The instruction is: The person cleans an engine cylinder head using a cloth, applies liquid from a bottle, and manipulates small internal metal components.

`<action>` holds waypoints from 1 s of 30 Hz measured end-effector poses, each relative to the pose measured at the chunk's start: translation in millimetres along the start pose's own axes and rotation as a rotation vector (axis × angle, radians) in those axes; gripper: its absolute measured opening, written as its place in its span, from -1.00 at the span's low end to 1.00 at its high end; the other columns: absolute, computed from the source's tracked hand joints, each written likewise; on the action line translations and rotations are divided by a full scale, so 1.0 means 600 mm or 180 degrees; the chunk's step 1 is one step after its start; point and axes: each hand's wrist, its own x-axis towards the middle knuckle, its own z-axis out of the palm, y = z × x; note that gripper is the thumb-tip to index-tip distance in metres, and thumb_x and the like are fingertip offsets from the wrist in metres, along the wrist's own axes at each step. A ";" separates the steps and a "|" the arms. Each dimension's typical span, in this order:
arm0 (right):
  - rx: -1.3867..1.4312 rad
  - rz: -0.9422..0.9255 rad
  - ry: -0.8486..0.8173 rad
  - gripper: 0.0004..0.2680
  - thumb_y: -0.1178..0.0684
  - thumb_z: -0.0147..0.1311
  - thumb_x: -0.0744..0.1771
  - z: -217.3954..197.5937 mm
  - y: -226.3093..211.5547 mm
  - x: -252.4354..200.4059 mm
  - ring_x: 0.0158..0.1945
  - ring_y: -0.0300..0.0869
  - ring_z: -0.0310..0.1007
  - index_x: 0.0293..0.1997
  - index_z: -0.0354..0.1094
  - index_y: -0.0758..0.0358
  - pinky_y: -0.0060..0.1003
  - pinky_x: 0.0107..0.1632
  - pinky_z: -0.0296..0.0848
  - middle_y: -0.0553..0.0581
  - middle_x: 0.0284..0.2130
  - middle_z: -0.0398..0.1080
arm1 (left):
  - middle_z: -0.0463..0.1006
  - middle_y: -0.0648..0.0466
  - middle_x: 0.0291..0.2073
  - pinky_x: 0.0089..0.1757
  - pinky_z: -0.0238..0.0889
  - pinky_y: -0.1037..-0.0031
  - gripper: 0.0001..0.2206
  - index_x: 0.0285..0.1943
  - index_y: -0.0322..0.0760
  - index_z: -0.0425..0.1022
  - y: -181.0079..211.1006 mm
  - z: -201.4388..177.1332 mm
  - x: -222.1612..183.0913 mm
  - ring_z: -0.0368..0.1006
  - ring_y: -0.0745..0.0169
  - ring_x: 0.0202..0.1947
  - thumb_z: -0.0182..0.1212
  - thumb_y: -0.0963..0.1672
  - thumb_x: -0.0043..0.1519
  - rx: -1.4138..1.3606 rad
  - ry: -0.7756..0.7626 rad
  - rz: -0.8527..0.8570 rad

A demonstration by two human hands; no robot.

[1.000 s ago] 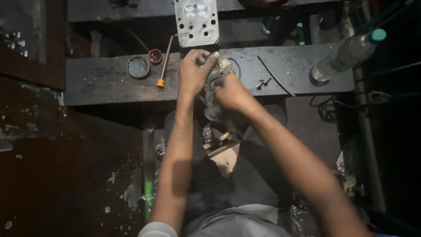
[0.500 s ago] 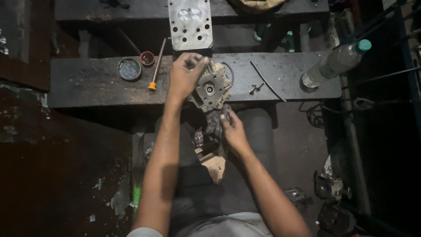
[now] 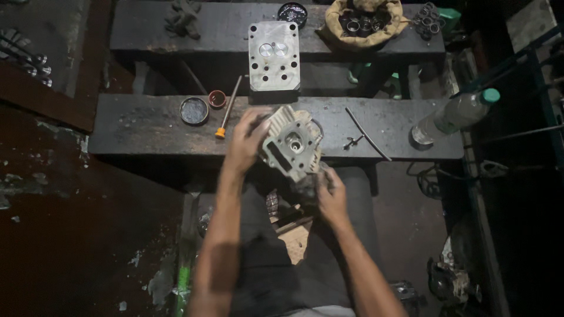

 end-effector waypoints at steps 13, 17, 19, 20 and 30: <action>0.1271 -0.1660 0.0155 -0.85 0.08 0.04 0.46 -0.133 -0.280 -0.143 -0.06 -0.02 0.53 -0.03 0.41 0.39 -0.07 0.15 0.53 0.34 -0.12 0.49 | 0.42 -0.05 -0.07 -0.08 0.41 0.36 -0.49 -0.14 -0.50 0.60 0.268 -0.017 -0.225 0.41 0.21 -0.04 0.41 0.10 0.17 -0.0979 -0.0032 -0.0231; 0.1788 -0.2132 -0.0564 -0.80 0.02 0.05 0.40 -0.158 -0.309 -0.134 -0.13 -0.01 0.64 0.06 0.39 0.30 0.08 0.06 0.60 0.41 -0.11 0.47 | 0.44 -0.04 -0.11 -0.21 0.38 0.47 -0.69 -0.28 -0.49 0.53 0.309 0.025 -0.259 0.44 0.27 -0.17 0.35 -0.06 0.23 -0.1818 0.0342 -0.0353; 0.1303 -0.1884 -0.0711 -0.77 -0.08 0.01 0.42 -0.190 -0.317 -0.149 -0.22 -0.07 0.67 0.01 0.42 0.28 0.04 0.00 0.62 0.31 -0.23 0.56 | 0.45 -0.09 -0.16 -0.36 0.37 0.48 -0.81 -0.36 -0.51 0.52 0.317 0.031 -0.268 0.46 0.24 -0.29 0.28 -0.18 0.24 -0.2022 0.0554 -0.0850; 0.1060 -0.1757 -0.0782 -0.75 -0.13 -0.01 0.43 -0.210 -0.319 -0.155 -0.27 -0.10 0.69 -0.01 0.43 0.26 0.02 -0.03 0.62 0.26 -0.30 0.61 | 0.46 -0.08 -0.14 -0.32 0.36 0.52 -0.87 -0.32 -0.50 0.53 0.314 0.029 -0.266 0.45 0.28 -0.26 0.26 -0.22 0.24 -0.1959 0.0372 -0.0656; 0.1043 -0.2211 -0.0182 -0.77 -0.10 -0.02 0.43 -0.232 -0.334 -0.157 -0.26 -0.12 0.64 -0.01 0.38 0.26 -0.08 -0.09 0.61 0.20 -0.30 0.55 | 0.58 -0.10 0.01 -0.03 0.44 0.40 -0.80 -0.05 -0.54 0.60 0.270 0.042 -0.272 0.54 0.18 -0.07 0.34 -0.25 0.19 -0.2659 0.0403 -0.0758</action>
